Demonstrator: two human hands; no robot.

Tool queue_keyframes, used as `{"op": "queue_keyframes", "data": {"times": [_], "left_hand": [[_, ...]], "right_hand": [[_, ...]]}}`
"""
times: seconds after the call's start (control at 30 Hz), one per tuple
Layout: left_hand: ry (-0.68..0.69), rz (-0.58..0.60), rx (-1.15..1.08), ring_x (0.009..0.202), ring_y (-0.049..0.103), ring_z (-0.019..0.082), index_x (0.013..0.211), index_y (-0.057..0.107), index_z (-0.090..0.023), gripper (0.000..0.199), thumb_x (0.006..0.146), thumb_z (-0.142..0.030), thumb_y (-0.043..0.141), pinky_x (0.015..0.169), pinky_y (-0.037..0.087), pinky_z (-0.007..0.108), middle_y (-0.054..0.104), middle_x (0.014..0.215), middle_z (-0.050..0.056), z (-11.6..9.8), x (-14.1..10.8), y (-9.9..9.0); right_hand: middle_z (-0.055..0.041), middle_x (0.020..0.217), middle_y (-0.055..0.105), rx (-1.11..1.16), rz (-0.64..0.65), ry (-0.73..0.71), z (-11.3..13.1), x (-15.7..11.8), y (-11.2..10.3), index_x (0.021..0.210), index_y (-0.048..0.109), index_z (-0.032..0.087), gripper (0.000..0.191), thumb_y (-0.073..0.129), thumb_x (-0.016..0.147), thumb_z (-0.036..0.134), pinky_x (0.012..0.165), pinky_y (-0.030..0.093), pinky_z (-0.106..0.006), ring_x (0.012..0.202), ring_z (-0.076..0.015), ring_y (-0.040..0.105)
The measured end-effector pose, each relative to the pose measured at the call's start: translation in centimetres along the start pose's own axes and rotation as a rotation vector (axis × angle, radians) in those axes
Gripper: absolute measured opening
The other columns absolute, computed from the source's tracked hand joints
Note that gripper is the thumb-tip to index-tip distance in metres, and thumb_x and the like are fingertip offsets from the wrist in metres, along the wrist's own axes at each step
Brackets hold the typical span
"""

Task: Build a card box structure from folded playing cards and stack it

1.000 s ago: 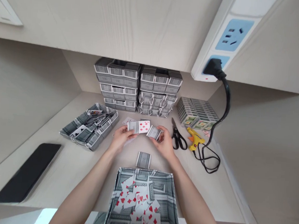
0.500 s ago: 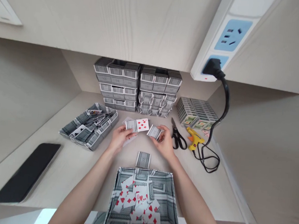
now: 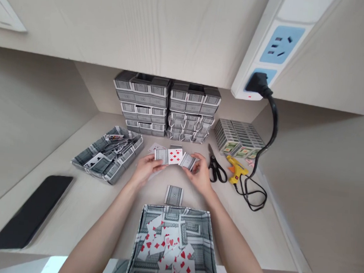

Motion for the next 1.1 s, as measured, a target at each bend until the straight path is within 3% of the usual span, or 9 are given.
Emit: {"op": "queue_keyframes", "data": {"times": [0.17,0.3,0.4,0.53,0.67,0.87,1.1], "left_hand": [[-0.046,0.064,0.091,0.076,0.066,0.017,0.09,0.061,-0.009,0.027,0.063,-0.008,0.065,0.075,0.054,0.026,0.066,0.096,0.01,-0.3,-0.2,-0.1],[-0.071,0.092,0.108,0.073,0.066,0.017,0.085,0.06,-0.008,0.023,0.063,-0.007,0.062,0.075,0.054,0.027,0.068,0.088,0.009,-0.5,-0.5,0.1],[-0.075,0.087,0.125,0.066,0.066,0.018,0.085,0.057,-0.009,0.02,0.066,-0.011,0.06,0.068,0.055,0.029,0.067,0.083,0.008,-0.5,-0.6,0.4],[-0.083,0.046,0.213,0.056,0.065,0.019,0.086,0.052,-0.011,0.021,0.075,-0.029,0.056,0.054,0.055,0.029,0.064,0.063,0.004,-0.1,-0.5,0.5],[-0.064,0.095,0.34,0.052,0.064,0.018,0.084,0.049,-0.014,0.024,0.078,-0.036,0.053,0.048,0.051,0.027,0.061,0.057,0.001,0.3,-0.3,0.4],[0.057,0.179,0.574,0.039,0.055,0.012,0.069,0.046,-0.015,0.03,0.076,-0.043,0.05,0.038,0.039,0.02,0.056,0.048,-0.002,-0.6,-0.3,0.0],[0.076,0.24,0.705,0.036,0.048,0.01,0.067,0.045,-0.016,0.031,0.074,-0.046,0.049,0.036,0.031,0.02,0.051,0.045,-0.005,-1.1,-0.4,-0.4]], "right_hand": [[-0.0062,0.102,0.049,-0.071,0.028,-0.087,0.4,0.0,0.1,0.117,0.04,0.021,0.054,0.063,0.068,0.026,0.061,0.046,-0.031,0.058,-0.0114,0.046],[-0.0096,0.109,0.045,-0.105,0.026,-0.113,0.3,0.0,0.2,0.121,0.039,0.021,0.059,0.064,0.068,0.025,0.062,0.047,-0.033,0.064,-0.0142,0.049],[-0.0105,0.111,0.043,-0.134,0.033,-0.094,0.1,-0.1,0.4,0.123,0.041,0.022,0.059,0.063,0.068,0.024,0.063,0.048,-0.034,0.07,-0.0163,0.052],[-0.0096,0.111,0.042,-0.154,0.096,-0.112,0.4,-0.3,0.8,0.121,0.044,0.023,0.056,0.062,0.068,0.022,0.074,0.048,-0.036,0.087,-0.0209,0.053],[-0.0096,0.11,0.043,-0.198,0.082,-0.14,0.8,-0.3,0.6,0.119,0.046,0.022,0.056,0.064,0.065,0.024,0.085,0.043,-0.04,0.101,-0.0251,0.047],[-0.0096,0.108,0.051,-0.28,0.116,-0.165,1.3,-0.3,0.5,0.112,0.049,0.02,0.054,0.067,0.061,0.026,0.091,0.035,-0.047,0.104,-0.0285,0.04],[-0.0095,0.112,0.05,-0.192,0.227,-0.162,1.7,-0.6,1.0,0.123,0.039,0.02,0.062,0.059,0.064,0.016,0.091,0.037,-0.043,0.105,-0.0256,0.043]]}}
Point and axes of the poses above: each hand's wrist, its own x-axis towards the middle knuckle, its own y-axis out of the palm, z = x × y, the point moved 4 cm from there along x, towards the middle knuckle
